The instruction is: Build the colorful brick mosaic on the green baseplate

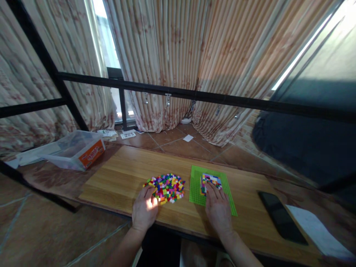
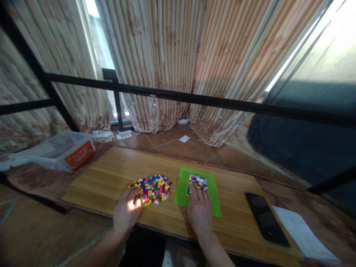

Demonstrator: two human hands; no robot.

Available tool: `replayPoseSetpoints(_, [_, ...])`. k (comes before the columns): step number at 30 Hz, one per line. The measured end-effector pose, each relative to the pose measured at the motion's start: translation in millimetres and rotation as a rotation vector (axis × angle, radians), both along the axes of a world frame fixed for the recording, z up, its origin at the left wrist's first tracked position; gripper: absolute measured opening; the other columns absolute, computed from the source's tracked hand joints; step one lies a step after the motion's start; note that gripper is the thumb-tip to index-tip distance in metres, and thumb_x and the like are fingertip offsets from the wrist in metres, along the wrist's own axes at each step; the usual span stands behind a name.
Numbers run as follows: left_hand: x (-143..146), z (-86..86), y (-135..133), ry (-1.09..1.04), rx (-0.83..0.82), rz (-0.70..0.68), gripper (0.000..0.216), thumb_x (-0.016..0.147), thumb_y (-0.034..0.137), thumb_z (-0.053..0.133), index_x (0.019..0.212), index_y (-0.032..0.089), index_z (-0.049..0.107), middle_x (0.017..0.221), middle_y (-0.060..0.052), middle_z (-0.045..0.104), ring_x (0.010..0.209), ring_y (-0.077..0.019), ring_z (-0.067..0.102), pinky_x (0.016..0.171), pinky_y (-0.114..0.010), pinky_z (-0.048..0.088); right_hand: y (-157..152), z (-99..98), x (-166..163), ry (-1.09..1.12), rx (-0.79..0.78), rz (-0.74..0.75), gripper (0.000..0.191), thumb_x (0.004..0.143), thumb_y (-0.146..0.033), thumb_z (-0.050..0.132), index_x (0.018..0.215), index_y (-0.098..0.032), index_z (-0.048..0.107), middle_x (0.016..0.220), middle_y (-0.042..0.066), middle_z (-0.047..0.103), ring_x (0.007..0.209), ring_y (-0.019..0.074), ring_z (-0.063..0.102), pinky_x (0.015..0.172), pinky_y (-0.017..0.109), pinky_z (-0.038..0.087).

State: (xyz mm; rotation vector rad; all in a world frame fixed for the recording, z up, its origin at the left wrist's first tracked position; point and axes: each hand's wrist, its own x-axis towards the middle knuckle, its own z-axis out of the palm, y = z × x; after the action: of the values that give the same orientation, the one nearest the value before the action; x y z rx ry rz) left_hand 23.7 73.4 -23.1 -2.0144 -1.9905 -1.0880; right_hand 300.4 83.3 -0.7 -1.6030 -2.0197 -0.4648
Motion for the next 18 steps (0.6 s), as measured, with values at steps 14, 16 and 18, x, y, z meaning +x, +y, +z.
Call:
replayPoseSetpoints(14, [2,2.1,-2,-0.029,0.003,-0.008,0.032,0.076,0.006,0.049,0.101,0.019,0.064,0.107,-0.007,0.066,0.101,-0.0212,0.062,0.091,-0.031,0.051,-28,-12.6,-106,0.324,-0.264,0.086,0.022,0.091,-0.031,0.052,0.106,-0.021,0.064,0.102,0.008,0.065,0.093,0.0224,0.058,0.083,0.036,0.044])
replayPoseSetpoints(16, [2,1.7,-2,-0.030,-0.002,-0.009,0.032,0.076,0.006,0.049,0.102,0.020,0.064,0.107,-0.006,0.066,0.102,-0.0208,0.062,0.092,-0.031,0.050,-27,-8.1,-112,0.298,-0.288,0.041,0.021,0.090,-0.031,0.054,0.104,-0.020,0.065,0.099,0.008,0.066,0.091,0.0235,0.057,0.082,0.036,0.043])
replayPoseSetpoints(18, [2,1.6,-2,-0.031,-0.012,-0.002,0.032,0.076,0.006,0.050,0.102,0.020,0.064,0.107,-0.006,0.066,0.102,-0.0210,0.062,0.092,-0.031,0.050,-26,-4.7,-115,0.277,-0.298,0.016,0.021,0.089,-0.030,0.055,0.104,-0.019,0.065,0.098,0.008,0.066,0.090,0.0243,0.057,0.081,0.037,0.042])
